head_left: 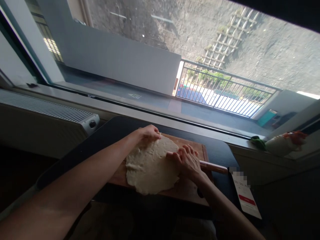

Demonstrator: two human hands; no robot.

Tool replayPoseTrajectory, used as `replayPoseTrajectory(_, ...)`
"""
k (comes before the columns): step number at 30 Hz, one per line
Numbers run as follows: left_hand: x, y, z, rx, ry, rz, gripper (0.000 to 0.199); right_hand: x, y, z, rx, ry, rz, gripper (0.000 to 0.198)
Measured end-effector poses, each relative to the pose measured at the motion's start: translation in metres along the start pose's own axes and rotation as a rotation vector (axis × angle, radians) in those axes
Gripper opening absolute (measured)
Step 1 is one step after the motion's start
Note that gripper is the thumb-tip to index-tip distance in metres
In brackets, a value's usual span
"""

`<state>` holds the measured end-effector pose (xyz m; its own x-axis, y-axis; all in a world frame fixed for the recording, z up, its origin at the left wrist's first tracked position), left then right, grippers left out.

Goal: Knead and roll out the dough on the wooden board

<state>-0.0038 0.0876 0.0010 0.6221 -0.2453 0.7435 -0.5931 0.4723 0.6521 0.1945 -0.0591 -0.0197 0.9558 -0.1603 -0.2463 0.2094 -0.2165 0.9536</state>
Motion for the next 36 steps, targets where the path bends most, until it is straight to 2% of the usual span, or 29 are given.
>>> replayPoseTrajectory(2, 0.002, -0.003, -0.002, -0.022, -0.011, 0.016, 0.031, -0.006, -0.003, -0.024, 0.050, -0.076, 0.038, 0.043)
replayPoseTrajectory(5, 0.002, -0.001, -0.004, -0.097, 0.004, 0.007, 0.032, -0.005, -0.004, -0.038, -0.037, -0.107, 0.052, 0.043)
replayPoseTrajectory(9, -0.001, 0.002, -0.003, -0.090, 0.024, 0.008, 0.028, 0.000, -0.006, -0.004, -0.145, 0.144, 0.061, 0.047)
replayPoseTrajectory(11, -0.003, 0.002, -0.002, -0.051, 0.026, 0.031, 0.028, 0.002, -0.005, -0.001, -0.134, 0.177, 0.080, 0.052)
replayPoseTrajectory(14, -0.004, 0.002, -0.001, -0.033, 0.042, 0.047, 0.027, 0.002, -0.005, -0.034, -0.118, 0.056, 0.131, 0.053)
replayPoseTrajectory(17, -0.002, 0.004, -0.003, -0.066, 0.068, -0.012, 0.037, 0.001, -0.007, -0.056, -0.149, -0.064, 0.150, 0.055)
replayPoseTrajectory(20, 0.000, 0.005, -0.007, -0.127, 0.080, -0.007, 0.044, 0.002, -0.012, -0.034, -0.117, 0.034, 0.137, 0.058)
replayPoseTrajectory(23, 0.004, 0.003, -0.009, -0.177, 0.076, 0.030, 0.037, 0.003, -0.015, -0.017, -0.069, 0.147, 0.147, 0.057)
replayPoseTrajectory(29, 0.010, 0.003, -0.003, -0.125, 0.100, -0.013, 0.024, 0.005, -0.013, -0.071, -0.148, -0.137, 0.126, 0.056)
replayPoseTrajectory(30, 0.010, 0.003, -0.003, -0.121, 0.098, -0.011, 0.023, 0.004, -0.013, -0.069, -0.150, -0.122, 0.120, 0.056)
replayPoseTrajectory(34, 0.005, 0.001, -0.007, -0.130, 0.103, -0.001, 0.022, 0.001, -0.014, -0.035, -0.137, 0.094, 0.120, 0.055)
replayPoseTrajectory(36, 0.003, 0.000, -0.010, -0.141, 0.115, 0.009, 0.024, 0.001, -0.014, -0.035, -0.125, 0.093, 0.137, 0.054)
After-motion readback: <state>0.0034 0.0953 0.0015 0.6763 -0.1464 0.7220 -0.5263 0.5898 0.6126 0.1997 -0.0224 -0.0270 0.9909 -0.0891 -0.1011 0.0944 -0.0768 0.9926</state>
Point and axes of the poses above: each hand's wrist, its own z-axis away from the middle knuckle, its own y-axis out of the back of the hand, x = y × z, the point moved 2 cm from there along -z, towards the middle knuckle, and after that the axes turned 11 degrees about -y, right-handed, at the moved point
